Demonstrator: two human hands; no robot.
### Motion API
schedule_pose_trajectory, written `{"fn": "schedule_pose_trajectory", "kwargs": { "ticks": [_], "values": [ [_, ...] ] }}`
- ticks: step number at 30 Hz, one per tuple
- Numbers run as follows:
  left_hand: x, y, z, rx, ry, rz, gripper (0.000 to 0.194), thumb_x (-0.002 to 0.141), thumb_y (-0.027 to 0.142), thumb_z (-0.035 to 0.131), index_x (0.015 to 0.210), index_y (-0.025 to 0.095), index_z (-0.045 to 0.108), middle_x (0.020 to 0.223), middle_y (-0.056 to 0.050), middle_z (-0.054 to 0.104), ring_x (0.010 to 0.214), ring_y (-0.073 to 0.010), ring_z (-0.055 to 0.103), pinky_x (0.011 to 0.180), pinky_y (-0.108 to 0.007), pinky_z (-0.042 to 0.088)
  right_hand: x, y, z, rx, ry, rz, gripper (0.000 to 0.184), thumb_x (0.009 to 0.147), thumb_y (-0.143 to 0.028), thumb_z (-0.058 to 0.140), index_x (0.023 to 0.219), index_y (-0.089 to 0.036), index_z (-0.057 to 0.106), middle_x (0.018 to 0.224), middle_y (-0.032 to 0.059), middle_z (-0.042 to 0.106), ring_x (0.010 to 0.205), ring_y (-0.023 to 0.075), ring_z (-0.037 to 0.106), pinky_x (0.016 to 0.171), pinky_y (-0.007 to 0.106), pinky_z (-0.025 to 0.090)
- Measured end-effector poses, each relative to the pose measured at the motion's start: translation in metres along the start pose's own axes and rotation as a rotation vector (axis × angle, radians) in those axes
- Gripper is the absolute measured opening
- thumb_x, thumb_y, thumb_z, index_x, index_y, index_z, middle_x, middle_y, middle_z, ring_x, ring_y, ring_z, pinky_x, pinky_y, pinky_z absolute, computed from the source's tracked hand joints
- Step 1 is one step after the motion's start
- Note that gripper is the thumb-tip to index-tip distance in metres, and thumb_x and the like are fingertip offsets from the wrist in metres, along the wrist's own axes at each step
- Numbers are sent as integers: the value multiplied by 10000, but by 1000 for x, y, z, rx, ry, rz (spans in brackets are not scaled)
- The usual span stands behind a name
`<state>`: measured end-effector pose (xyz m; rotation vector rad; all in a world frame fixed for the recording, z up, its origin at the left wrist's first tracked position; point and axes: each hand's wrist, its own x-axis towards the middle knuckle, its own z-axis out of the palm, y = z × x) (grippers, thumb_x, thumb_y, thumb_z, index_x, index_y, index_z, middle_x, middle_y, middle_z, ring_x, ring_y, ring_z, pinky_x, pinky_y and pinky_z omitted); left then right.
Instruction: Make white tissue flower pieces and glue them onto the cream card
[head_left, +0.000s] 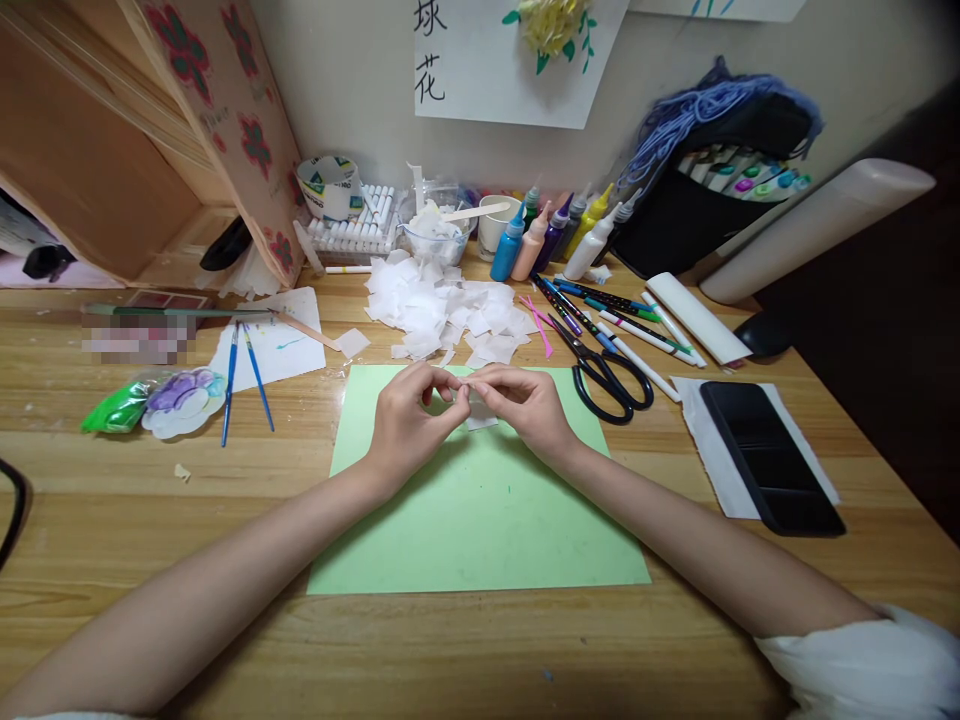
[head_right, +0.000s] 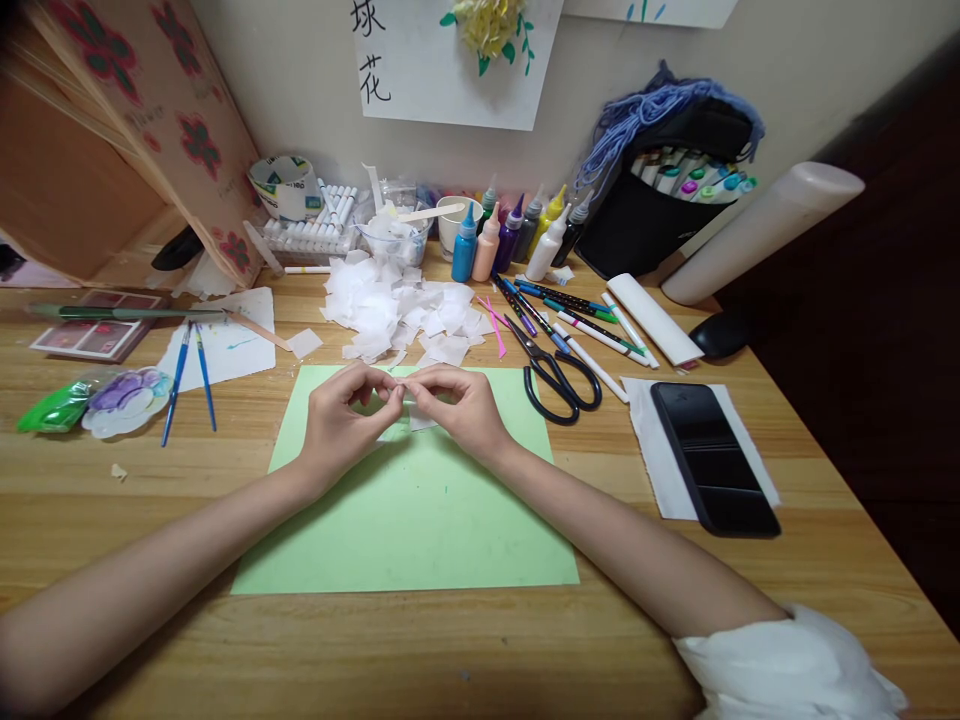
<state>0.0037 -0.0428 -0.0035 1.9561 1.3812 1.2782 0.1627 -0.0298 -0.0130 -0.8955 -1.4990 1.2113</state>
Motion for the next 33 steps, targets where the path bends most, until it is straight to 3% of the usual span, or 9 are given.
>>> {"fn": "schedule_pose_trajectory", "kwargs": {
  "ticks": [20,26,33],
  "values": [
    [1,-1,0,3,-15,3,52,764,210,607,729,172,604,631,23,556,551,-90,427,544,-223,364,0,-2,2,-19,25,16,109,781,-251,636,810,-199,727,831,55,710,802,175,640,715,306,495],
    [2,2,-1,-28,-97,-3,98,806,254,575,772,179,629,657,3,582,586,-107,459,572,-239,381,-2,-7,4,-229,154,-70,90,772,-213,627,767,-201,716,793,47,703,741,165,626,600,280,470],
    [1,2,-2,-41,-142,-24,133,827,246,535,747,181,619,658,4,583,596,-109,464,574,-239,373,-7,-11,8,-398,185,-243,123,753,-153,627,800,-232,708,811,36,712,786,184,629,636,313,479]
  ]
}}
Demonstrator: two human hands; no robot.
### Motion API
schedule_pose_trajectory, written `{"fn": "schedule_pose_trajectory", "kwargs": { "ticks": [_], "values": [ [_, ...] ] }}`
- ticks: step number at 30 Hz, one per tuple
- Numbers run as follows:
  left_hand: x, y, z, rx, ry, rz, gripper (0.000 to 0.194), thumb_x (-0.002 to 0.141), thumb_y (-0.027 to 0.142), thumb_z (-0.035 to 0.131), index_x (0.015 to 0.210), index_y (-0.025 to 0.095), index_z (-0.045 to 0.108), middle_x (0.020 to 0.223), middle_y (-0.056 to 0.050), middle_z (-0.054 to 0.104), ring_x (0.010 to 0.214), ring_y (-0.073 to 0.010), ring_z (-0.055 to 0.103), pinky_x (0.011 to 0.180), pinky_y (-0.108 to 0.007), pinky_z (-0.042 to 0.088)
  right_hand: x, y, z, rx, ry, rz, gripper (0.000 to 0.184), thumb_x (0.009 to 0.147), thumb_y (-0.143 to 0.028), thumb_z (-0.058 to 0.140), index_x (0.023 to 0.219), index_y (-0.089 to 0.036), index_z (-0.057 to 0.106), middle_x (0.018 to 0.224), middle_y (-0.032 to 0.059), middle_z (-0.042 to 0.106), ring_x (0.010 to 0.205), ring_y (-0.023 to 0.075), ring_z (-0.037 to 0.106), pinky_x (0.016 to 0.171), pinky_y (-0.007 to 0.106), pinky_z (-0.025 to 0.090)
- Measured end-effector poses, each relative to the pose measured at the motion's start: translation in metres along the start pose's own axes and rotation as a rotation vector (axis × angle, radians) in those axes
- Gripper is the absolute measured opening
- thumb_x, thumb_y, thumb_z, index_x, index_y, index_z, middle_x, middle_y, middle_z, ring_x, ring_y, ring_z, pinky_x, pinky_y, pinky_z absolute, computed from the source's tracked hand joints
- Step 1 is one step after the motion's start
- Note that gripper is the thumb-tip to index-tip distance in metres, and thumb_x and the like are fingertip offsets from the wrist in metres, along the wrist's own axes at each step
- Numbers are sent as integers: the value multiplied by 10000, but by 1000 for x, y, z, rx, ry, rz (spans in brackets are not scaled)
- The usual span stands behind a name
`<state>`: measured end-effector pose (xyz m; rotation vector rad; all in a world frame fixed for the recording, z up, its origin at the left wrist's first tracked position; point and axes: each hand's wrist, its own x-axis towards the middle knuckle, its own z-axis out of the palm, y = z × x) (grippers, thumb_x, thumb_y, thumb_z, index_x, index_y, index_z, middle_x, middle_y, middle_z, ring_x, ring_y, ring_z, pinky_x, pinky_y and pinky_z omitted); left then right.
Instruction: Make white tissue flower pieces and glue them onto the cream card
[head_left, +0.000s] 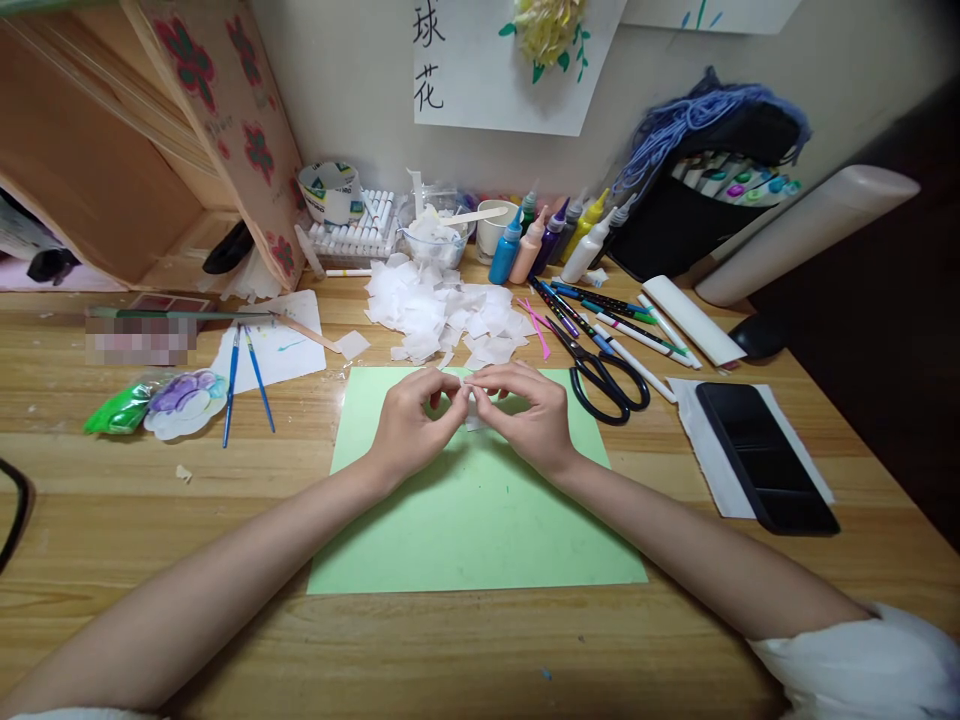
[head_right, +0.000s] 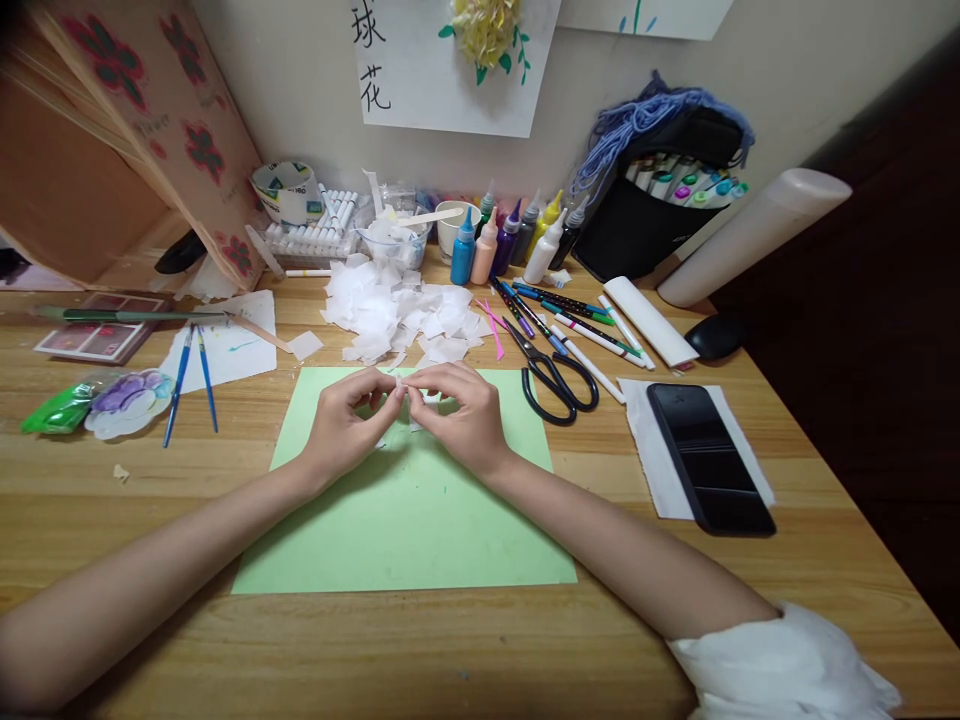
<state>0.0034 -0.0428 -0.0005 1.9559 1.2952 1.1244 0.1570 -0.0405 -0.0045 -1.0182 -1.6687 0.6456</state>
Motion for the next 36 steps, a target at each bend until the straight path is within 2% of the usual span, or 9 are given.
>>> {"fn": "schedule_pose_trajectory", "kwargs": {
  "ticks": [4,9,13,17,23,27,31,34,36],
  "values": [
    [0,-1,0,30,24,-21,115,819,199,513,737,178,590,668,6,576,604,-110,470,569,-235,366,0,0,0,30,15,3,122,763,-136,610,798,-212,700,846,55,704,808,179,631,591,287,474],
    [1,-1,-1,-9,0,-30,136,838,227,502,751,179,594,676,2,577,603,-109,469,562,-232,366,2,0,-1,-9,31,30,103,766,-155,605,783,-210,690,911,63,684,786,166,620,537,267,462],
    [1,0,-1,-42,0,-32,159,840,274,520,727,180,581,658,3,555,585,-108,449,551,-234,366,1,-3,-1,-17,10,0,103,757,-160,611,784,-218,691,923,65,679,793,170,620,542,271,485],
    [1,0,-1,-29,35,-5,139,820,236,533,695,183,560,634,9,542,563,-104,434,539,-234,358,-1,-5,-1,-12,17,-12,110,756,-159,613,800,-222,692,951,69,661,821,175,612,570,280,497],
    [0,2,-3,3,85,35,128,798,204,538,672,183,526,617,18,509,554,-101,413,534,-235,350,3,1,-2,66,6,114,73,798,-213,583,751,-203,638,979,61,611,776,150,570,600,274,464],
    [0,3,-3,15,129,49,149,784,183,535,644,188,485,606,25,501,553,-101,403,540,-236,346,6,9,0,221,13,204,118,815,-271,566,733,-189,590,915,59,568,863,169,556,647,269,456],
    [-1,3,-3,36,124,40,161,785,189,531,636,191,470,602,26,497,555,-104,408,546,-239,350,5,9,2,289,-52,261,140,817,-335,567,815,-195,560,911,37,549,719,128,522,615,255,437],
    [-1,3,-2,65,95,62,137,790,203,530,659,192,492,612,22,508,569,-109,427,561,-243,359,2,5,2,201,-99,244,178,783,-336,628,882,-204,561,900,14,538,626,98,466,588,244,415],
    [-1,3,-1,84,76,82,127,795,207,527,670,192,507,622,17,519,579,-111,434,570,-246,363,1,4,3,153,-93,230,141,795,-322,620,847,-201,572,866,11,534,629,100,461,586,241,406]
  ]
}}
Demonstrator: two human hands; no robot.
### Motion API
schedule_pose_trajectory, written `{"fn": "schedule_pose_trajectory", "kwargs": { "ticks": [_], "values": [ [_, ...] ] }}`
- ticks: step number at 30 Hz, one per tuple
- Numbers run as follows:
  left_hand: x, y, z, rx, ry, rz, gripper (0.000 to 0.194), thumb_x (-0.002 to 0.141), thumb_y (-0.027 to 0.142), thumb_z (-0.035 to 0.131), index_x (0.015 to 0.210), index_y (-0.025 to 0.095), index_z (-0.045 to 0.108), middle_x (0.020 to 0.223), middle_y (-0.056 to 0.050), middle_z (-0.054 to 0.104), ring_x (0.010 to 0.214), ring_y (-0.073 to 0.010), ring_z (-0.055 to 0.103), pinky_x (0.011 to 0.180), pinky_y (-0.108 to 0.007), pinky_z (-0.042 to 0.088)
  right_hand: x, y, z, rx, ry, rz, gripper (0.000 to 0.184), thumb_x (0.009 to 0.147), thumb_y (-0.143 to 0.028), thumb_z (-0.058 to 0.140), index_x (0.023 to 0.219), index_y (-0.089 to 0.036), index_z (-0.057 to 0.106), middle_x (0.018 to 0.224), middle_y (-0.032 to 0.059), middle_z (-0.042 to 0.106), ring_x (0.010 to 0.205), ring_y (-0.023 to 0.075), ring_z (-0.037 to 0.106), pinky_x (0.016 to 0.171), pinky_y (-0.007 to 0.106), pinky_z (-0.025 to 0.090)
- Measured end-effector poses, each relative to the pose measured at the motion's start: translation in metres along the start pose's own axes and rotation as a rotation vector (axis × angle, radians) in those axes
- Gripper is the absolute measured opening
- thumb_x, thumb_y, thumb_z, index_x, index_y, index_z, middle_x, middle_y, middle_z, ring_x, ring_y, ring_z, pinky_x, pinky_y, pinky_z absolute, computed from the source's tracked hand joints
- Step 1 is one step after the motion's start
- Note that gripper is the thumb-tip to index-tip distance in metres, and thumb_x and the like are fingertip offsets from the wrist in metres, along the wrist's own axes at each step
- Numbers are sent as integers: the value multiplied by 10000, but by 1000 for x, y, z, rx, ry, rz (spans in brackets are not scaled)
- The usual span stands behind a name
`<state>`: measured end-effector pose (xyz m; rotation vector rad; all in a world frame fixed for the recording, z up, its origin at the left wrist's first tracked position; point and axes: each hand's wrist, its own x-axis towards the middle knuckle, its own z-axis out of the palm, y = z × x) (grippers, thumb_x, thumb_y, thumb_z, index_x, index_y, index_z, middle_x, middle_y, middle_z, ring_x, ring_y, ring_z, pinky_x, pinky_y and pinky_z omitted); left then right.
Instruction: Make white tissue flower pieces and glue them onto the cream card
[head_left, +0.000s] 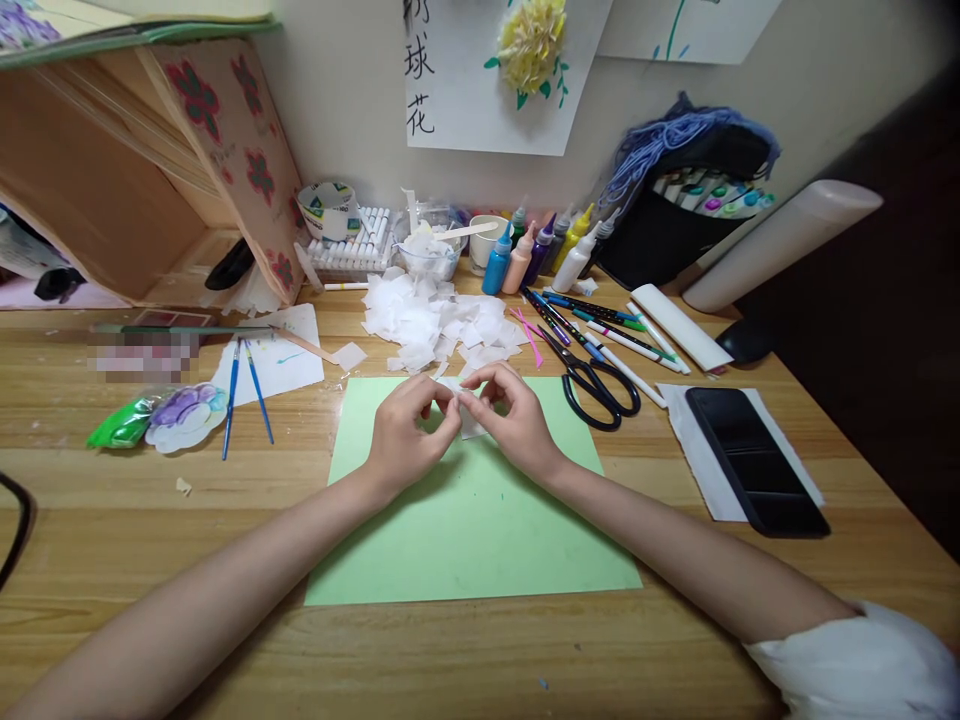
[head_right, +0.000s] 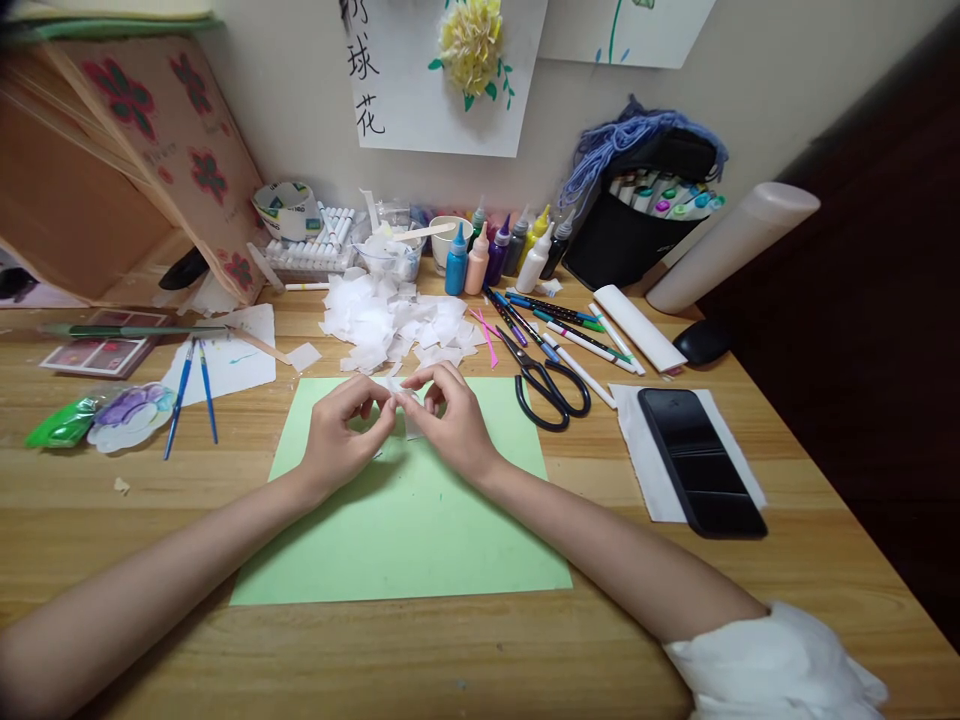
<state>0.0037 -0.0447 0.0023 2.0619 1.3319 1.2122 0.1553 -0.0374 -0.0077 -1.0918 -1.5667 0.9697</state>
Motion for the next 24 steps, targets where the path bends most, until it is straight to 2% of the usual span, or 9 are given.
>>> {"fn": "schedule_pose_trajectory", "kwargs": {
  "ticks": [4,9,16,24],
  "values": [
    [0,0,0,20,-6,10,138,794,203,527,657,191,515,616,17,519,579,-113,429,574,-249,359,1,1,1,4,33,-2,124,825,-318,580,792,-200,562,814,11,530,664,117,474,599,244,401],
    [1,0,0,-11,1,-30,122,777,183,531,657,189,514,607,21,502,572,-113,419,563,-246,353,2,5,2,165,39,66,160,826,-349,571,798,-201,518,757,-6,507,670,120,475,610,244,402],
    [2,0,-2,-39,3,-109,148,746,169,522,612,190,463,579,30,467,552,-109,410,532,-239,329,5,5,0,298,31,169,201,798,-368,599,750,-197,503,666,-37,471,551,93,419,535,233,366],
    [4,-2,-4,-132,10,-208,147,733,138,486,603,184,435,572,40,425,543,-97,363,520,-230,296,6,8,-1,374,24,184,197,805,-339,586,710,-196,490,559,-58,446,518,93,411,532,233,341]
  ]
}}
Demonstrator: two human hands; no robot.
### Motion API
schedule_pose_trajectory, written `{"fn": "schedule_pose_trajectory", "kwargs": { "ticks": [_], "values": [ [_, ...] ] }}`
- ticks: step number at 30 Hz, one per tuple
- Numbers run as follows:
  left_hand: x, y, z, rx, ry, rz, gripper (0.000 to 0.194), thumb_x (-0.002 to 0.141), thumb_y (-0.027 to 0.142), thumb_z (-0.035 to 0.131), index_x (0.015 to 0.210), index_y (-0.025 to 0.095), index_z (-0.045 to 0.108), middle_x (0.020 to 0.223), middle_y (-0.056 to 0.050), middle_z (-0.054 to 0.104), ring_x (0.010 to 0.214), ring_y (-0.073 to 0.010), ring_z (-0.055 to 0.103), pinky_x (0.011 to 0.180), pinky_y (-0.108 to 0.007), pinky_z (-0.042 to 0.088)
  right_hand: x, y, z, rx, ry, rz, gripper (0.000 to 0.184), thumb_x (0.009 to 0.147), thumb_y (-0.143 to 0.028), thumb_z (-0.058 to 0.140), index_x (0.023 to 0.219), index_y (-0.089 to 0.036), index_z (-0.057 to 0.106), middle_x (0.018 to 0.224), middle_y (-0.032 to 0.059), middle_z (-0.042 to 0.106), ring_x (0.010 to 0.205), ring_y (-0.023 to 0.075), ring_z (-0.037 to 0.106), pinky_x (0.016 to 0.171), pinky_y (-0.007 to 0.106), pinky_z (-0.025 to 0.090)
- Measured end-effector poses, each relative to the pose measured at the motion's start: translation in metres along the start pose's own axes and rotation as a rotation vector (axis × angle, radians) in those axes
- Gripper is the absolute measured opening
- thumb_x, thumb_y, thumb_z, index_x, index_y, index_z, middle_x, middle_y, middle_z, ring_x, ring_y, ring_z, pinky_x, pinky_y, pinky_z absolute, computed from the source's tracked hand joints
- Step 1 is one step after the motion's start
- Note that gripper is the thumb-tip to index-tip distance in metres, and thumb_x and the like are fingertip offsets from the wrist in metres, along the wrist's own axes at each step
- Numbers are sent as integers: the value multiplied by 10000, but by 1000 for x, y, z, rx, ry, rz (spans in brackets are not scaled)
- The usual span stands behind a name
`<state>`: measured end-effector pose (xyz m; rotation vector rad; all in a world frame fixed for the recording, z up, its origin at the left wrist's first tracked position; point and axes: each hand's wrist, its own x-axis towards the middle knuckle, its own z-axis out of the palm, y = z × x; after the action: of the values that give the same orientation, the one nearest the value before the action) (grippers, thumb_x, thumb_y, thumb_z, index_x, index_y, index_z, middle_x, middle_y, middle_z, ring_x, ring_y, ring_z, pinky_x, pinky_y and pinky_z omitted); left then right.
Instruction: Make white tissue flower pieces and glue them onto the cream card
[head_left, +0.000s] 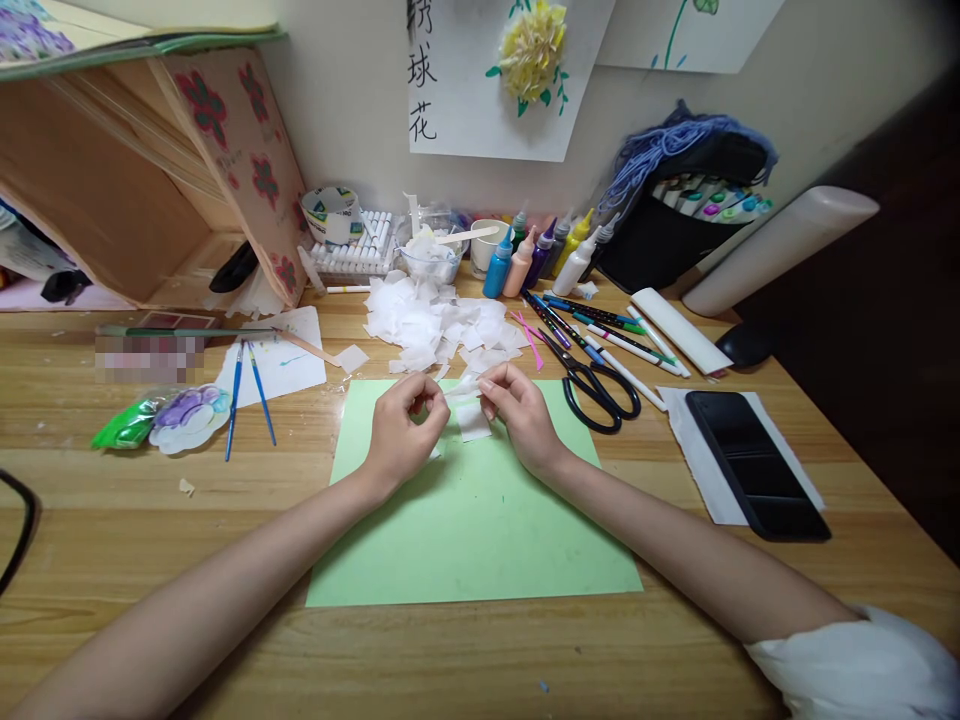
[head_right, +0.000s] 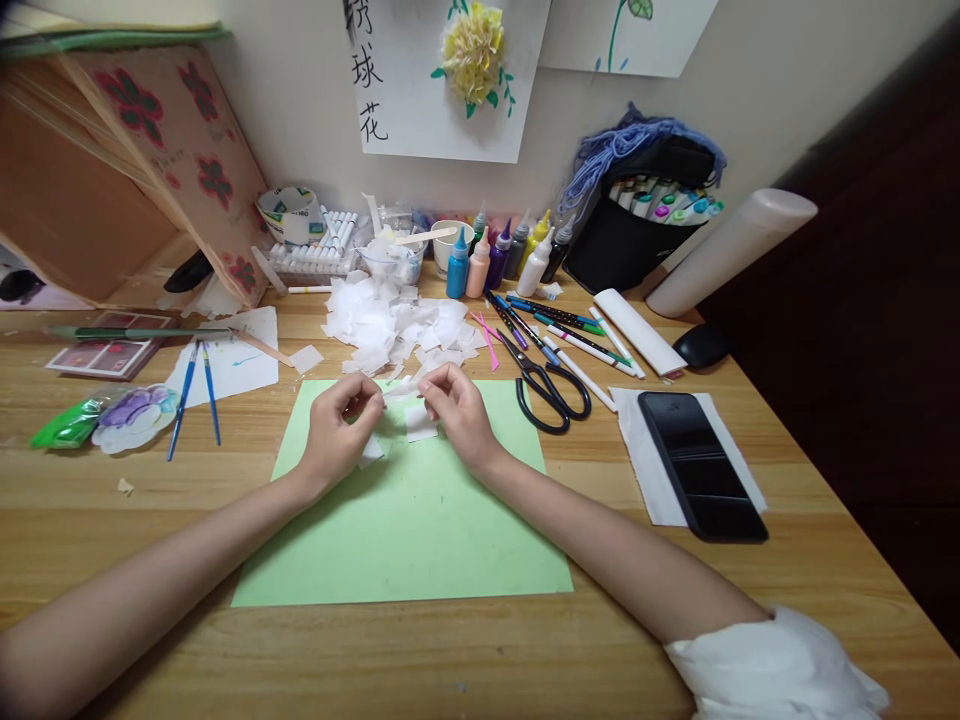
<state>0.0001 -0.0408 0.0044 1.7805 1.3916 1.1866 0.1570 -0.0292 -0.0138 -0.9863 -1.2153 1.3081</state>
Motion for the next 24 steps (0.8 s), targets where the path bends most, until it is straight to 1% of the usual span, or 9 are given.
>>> {"fn": "schedule_pose_trajectory", "kwargs": {
  "ticks": [7,11,15,17,18,20,22,23,24],
  "values": [
    [1,1,0,-18,7,-9,134,724,133,476,607,180,432,581,43,412,550,-92,356,529,-226,285,2,1,-1,82,60,10,179,799,-313,594,718,-186,498,545,-68,460,496,71,408,513,217,315],
    [1,-2,0,-60,33,-78,145,734,151,462,599,181,418,570,47,385,540,-90,337,519,-225,273,7,3,-6,128,108,27,186,787,-320,590,717,-190,478,543,-72,469,476,64,406,489,208,302],
    [4,-5,0,-81,59,-158,158,751,183,471,599,181,429,561,51,375,538,-91,332,513,-222,268,16,4,-13,59,166,28,202,776,-337,595,716,-191,469,533,-73,458,459,64,388,460,205,283],
    [7,-8,0,-51,79,-212,166,770,224,490,612,179,466,568,48,408,542,-94,353,522,-222,282,21,7,-16,-18,190,23,211,760,-358,611,750,-186,489,595,-54,492,481,68,408,464,209,311],
    [8,-9,0,-26,91,-242,170,781,252,499,629,177,497,580,44,441,549,-97,374,533,-224,296,24,8,-18,-53,196,21,220,750,-363,621,793,-183,502,654,-35,522,515,76,441,479,212,341],
    [12,-13,-1,27,112,-291,184,804,313,507,700,176,573,633,26,521,583,-111,429,563,-235,324,28,10,-21,-122,193,-3,285,738,-346,639,928,-182,505,839,20,577,644,104,518,554,230,416],
    [14,-17,-2,71,129,-308,214,823,353,499,834,183,629,684,8,564,618,-131,467,590,-252,343,29,8,-25,-250,203,-79,368,739,-305,645,1050,-195,482,1035,70,558,796,135,543,655,262,459],
    [15,-19,-2,83,139,-306,234,832,358,492,915,188,630,710,1,572,637,-139,479,606,-260,354,29,4,-27,-344,185,-137,367,745,-283,642,1068,-201,488,1077,78,539,839,145,536,695,278,464],
    [16,-20,-2,83,156,-299,252,839,351,485,985,189,611,745,-7,573,663,-146,490,629,-268,368,29,-1,-29,-450,125,-202,335,750,-267,640,1054,-205,515,1078,76,531,862,152,527,730,292,462]
  ]
}}
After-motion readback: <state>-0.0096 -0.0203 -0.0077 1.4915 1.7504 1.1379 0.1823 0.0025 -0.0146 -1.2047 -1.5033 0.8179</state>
